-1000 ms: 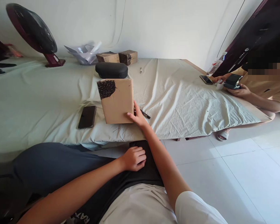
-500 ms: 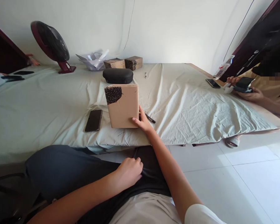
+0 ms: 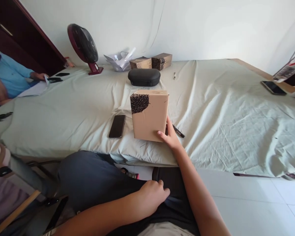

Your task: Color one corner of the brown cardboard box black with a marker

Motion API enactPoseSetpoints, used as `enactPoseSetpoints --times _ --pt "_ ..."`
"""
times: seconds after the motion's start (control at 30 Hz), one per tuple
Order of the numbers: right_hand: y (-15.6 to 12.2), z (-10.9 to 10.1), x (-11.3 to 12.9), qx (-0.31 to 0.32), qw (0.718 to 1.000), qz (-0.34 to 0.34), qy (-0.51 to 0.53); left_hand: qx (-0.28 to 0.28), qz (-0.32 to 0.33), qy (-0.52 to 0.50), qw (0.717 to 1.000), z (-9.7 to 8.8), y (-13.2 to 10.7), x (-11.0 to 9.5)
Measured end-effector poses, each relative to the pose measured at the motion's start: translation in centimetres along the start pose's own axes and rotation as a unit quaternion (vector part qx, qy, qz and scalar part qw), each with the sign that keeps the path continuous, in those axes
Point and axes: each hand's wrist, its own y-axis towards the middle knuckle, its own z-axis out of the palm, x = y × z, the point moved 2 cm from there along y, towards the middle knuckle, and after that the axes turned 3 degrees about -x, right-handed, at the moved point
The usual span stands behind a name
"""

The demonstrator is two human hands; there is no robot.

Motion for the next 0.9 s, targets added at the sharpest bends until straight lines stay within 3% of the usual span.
enactPoseSetpoints --times 0.2,0.33,0.67,0.8,0.9 --pt "-0.1 0.0 0.1 -0.007 1.000 -0.003 -0.024 -0.025 0.028 -0.048 0.998 -1.1 -1.4 2.5" --pt "-0.7 0.1 0.0 -0.011 0.999 0.004 -0.048 -0.027 0.022 -0.063 0.997 -1.5 -2.0 3.0" --pt "-1.5 0.5 0.0 -0.017 0.998 0.006 -0.060 -0.008 -0.005 -0.070 0.998 2.7 0.1 0.9" --pt "-1.3 0.9 -0.1 -0.029 0.998 0.017 -0.060 -0.025 -0.023 -0.085 0.996 3.1 -2.9 2.2" --pt "-0.9 1.2 -0.3 -0.029 0.997 0.022 -0.064 -0.098 -0.004 -0.076 0.992 1.7 -7.5 4.5"
